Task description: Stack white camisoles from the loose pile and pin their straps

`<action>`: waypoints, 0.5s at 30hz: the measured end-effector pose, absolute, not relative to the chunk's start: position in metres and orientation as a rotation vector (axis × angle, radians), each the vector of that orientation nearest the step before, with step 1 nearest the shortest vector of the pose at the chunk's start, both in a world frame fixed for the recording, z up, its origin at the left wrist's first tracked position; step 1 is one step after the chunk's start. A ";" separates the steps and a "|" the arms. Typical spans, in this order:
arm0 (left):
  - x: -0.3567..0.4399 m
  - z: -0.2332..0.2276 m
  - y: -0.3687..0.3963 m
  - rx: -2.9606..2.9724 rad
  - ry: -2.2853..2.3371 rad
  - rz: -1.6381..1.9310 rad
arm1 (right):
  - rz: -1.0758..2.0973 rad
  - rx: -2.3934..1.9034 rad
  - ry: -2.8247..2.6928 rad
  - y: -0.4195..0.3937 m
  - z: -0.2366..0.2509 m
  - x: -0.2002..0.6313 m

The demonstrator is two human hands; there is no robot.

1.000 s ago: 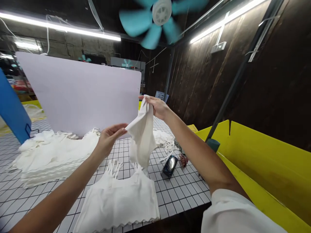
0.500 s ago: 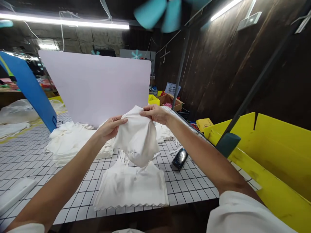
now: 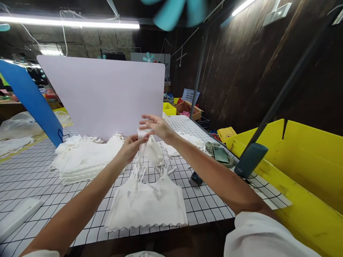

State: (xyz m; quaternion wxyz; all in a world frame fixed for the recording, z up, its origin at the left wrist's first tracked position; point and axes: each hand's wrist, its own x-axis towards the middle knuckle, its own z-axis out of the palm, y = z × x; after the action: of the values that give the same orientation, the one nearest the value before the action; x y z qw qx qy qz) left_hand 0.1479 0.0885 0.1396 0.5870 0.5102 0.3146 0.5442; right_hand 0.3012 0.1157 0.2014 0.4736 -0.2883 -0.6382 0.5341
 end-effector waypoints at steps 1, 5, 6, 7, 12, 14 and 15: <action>0.147 0.142 0.092 1.093 0.721 1.216 | 1.251 -0.724 -1.569 0.118 0.202 0.303; 0.139 0.152 0.104 0.678 0.690 1.202 | 1.033 -0.838 -1.520 0.128 0.198 0.329; 0.137 0.155 0.105 0.604 0.678 1.231 | 0.999 -0.853 -1.502 0.128 0.194 0.338; 0.135 0.157 0.105 0.554 0.659 1.254 | 0.982 -0.860 -1.489 0.126 0.190 0.346; 0.137 0.166 0.102 0.478 0.542 1.287 | 1.164 -0.947 -1.533 0.109 0.149 0.363; 0.143 0.166 0.101 0.482 0.485 1.285 | 1.346 -1.033 -1.563 0.107 0.130 0.356; 0.146 0.166 0.100 0.499 0.460 1.279 | 1.454 -1.038 -1.548 0.108 0.122 0.350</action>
State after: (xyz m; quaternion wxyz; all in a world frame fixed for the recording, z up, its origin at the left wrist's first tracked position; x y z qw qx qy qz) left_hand 0.1456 0.1004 0.1658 0.7493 0.2282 0.2102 0.5850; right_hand 0.3499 0.1077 0.1222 0.3792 -0.4065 -0.6059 0.5691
